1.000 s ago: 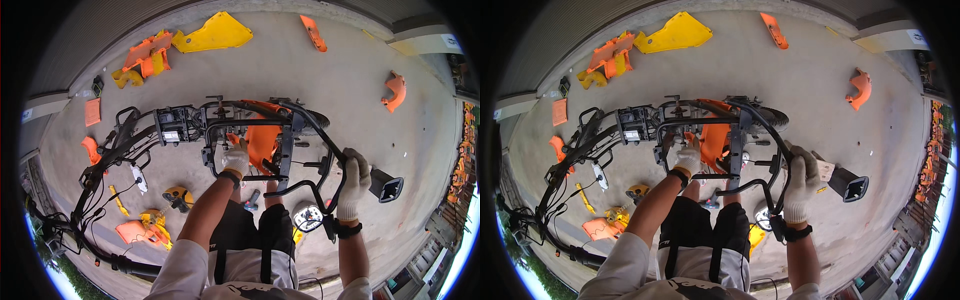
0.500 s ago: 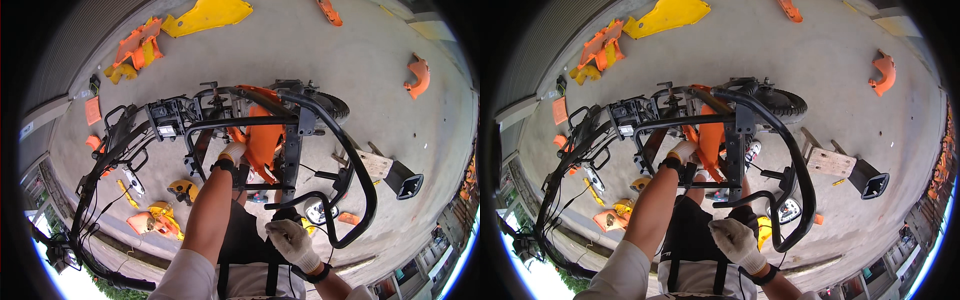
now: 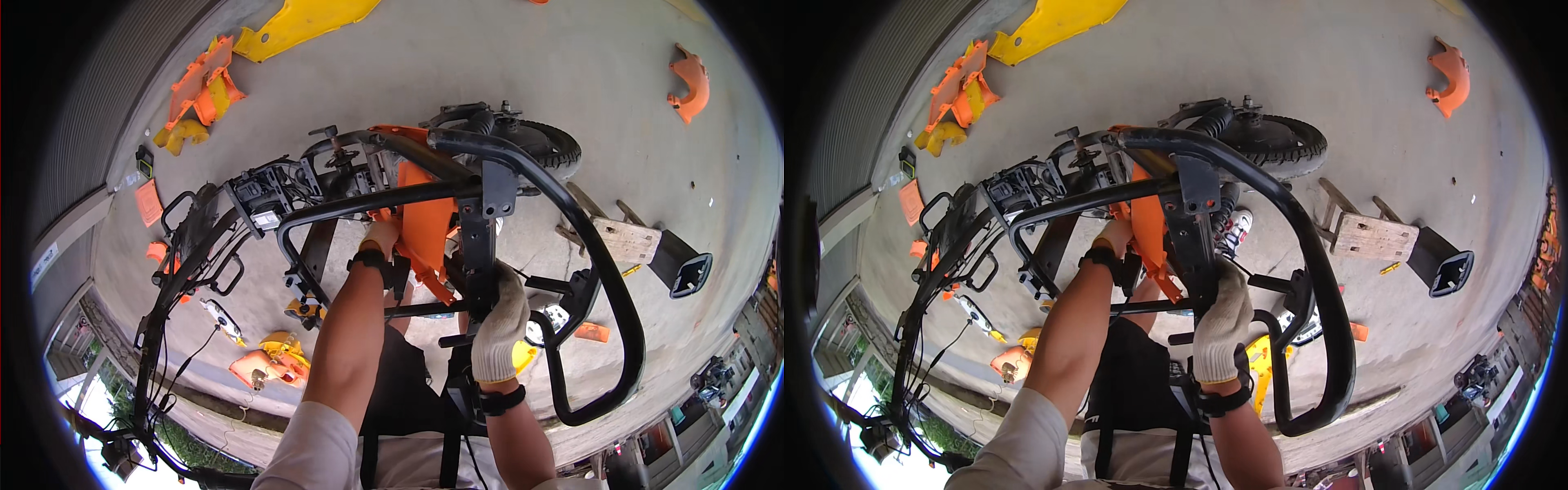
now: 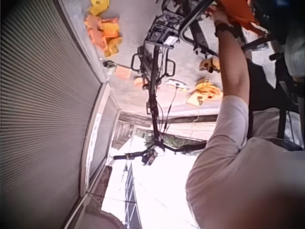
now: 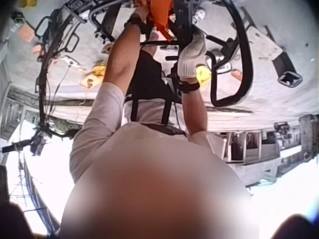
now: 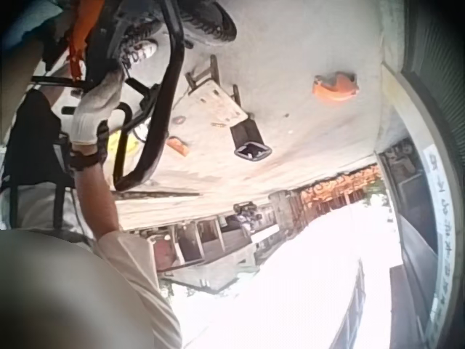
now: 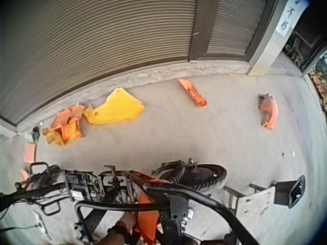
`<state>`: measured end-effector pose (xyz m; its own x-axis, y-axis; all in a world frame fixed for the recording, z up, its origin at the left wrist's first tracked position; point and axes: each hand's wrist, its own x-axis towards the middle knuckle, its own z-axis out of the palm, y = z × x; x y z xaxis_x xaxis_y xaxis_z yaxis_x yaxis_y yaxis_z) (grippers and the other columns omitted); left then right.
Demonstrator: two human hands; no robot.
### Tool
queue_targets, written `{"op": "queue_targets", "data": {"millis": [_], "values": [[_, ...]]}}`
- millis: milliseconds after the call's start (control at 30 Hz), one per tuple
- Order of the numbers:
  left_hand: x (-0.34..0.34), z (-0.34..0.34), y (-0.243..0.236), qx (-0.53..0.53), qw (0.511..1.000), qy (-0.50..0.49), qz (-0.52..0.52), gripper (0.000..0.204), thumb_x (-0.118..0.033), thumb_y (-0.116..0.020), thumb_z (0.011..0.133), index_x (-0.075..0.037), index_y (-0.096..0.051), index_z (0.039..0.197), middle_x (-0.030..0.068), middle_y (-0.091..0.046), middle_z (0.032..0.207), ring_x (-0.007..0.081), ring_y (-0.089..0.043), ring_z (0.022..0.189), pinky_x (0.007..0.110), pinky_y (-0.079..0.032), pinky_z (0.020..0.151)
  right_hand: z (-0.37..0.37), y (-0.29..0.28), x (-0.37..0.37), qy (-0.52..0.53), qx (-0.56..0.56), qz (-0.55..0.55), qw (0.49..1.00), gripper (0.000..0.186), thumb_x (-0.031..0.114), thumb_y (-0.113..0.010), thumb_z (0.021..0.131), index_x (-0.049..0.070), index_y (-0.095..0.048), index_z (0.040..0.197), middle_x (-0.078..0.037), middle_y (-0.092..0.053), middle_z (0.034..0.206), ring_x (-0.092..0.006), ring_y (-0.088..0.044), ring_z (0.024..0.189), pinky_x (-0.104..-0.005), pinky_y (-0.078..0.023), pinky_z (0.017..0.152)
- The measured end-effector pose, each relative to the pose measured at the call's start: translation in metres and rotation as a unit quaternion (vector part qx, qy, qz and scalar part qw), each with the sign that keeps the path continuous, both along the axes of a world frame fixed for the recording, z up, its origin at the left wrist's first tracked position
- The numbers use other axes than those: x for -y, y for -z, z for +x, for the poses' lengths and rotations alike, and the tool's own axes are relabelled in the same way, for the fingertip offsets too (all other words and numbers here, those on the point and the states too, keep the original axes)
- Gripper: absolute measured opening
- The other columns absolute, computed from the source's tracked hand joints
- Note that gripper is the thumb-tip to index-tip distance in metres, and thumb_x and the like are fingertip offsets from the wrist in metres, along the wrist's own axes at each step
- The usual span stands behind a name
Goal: Dismantling and inspecting components of an orange motorcycle frame in an outdoor area.
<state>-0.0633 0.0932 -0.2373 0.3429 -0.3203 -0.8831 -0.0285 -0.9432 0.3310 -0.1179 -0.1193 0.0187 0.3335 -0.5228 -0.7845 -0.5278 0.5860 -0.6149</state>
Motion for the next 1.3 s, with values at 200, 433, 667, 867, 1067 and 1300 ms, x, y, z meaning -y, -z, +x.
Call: {"op": "queue_targets", "data": {"millis": [200, 433, 667, 867, 1067, 1300], "values": [[0.018, 0.015, -0.053, -0.048, 0.998, -0.022, 0.029, 0.051, -0.002, -0.061, 0.083, -0.003, -0.054, 0.133, 0.0237, -0.065, 0.121, 0.0396, -0.064, 0.111, 0.046, -0.056, 0.088, 0.016, 0.015, -0.007, -0.2, -0.166, -0.211, 0.942, 0.053, 0.047, -0.036, 0.104, 0.0, -0.062, 0.106, -0.009, -0.065, 0.086, -0.0184, -0.063, 0.079, -0.0313, -0.05, 0.071], [-0.005, 0.026, -0.08, -0.028, 0.982, 0.175, -0.065, 0.043, -0.005, -0.075, 0.074, -0.004, -0.065, 0.116, 0.0193, -0.071, 0.109, 0.0339, -0.068, 0.105, 0.038, -0.054, 0.084, 0.014, 0.014, -0.008, -0.286, -0.193, -0.286, 0.894, 0.054, 0.048, -0.026, 0.105, 0.005, -0.059, 0.106, -0.023, -0.068, 0.094, -0.0427, -0.066, 0.086, -0.048, -0.051, 0.074], [0.014, -0.013, -0.091, -0.164, 0.936, -0.19, -0.248, 0.028, -0.006, -0.064, 0.081, 0.0, -0.062, 0.108, 0.0231, -0.068, 0.106, 0.0349, -0.068, 0.101, 0.039, -0.056, 0.082, 0.014, 0.016, -0.004, -0.297, -0.125, -0.32, 0.891, 0.047, 0.04, -0.03, 0.104, 0.003, -0.06, 0.106, -0.026, -0.067, 0.085, -0.0486, -0.065, 0.084, -0.052, -0.051, 0.071], [0.028, -0.014, -0.129, -0.021, 0.979, 0.193, -0.065, 0.036, -0.009, -0.077, 0.068, -0.001, -0.065, 0.102, 0.019, -0.07, 0.098, 0.0359, -0.068, 0.101, 0.038, -0.056, 0.083, 0.019, 0.011, -0.004, -0.29, -0.141, -0.333, 0.886, 0.044, 0.038, -0.034, 0.104, 0.002, -0.059, 0.102, -0.026, -0.067, 0.083, -0.0495, -0.064, 0.082, -0.0541, -0.051, 0.069], [0.025, -0.033, -0.137, -0.302, 0.742, -0.58, -0.148, 0.038, -0.012, -0.071, 0.082, -0.007, -0.062, 0.118, 0.0148, -0.068, 0.111, 0.0315, -0.067, 0.105, 0.036, -0.055, 0.088, 0.021, 0.008, 0.0, -0.307, -0.158, -0.302, 0.889, 0.048, 0.037, -0.032, 0.104, 0.0, -0.062, 0.103, -0.029, -0.066, 0.087, -0.0496, -0.064, 0.084, -0.0534, -0.05, 0.069], [0.046, -0.012, -0.179, -0.295, 0.704, -0.643, -0.061, 0.029, -0.014, -0.063, 0.092, -0.003, -0.058, 0.118, 0.0081, -0.064, 0.107, 0.022, -0.068, 0.097, 0.034, -0.057, 0.087, 0.019, 0.009, 0.003, -0.289, -0.083, -0.304, 0.904, 0.04, 0.033, -0.036, 0.103, 0.0, -0.06, 0.097, -0.025, -0.066, 0.084, -0.048, -0.064, 0.085, -0.0508, -0.051, 0.072]]}}
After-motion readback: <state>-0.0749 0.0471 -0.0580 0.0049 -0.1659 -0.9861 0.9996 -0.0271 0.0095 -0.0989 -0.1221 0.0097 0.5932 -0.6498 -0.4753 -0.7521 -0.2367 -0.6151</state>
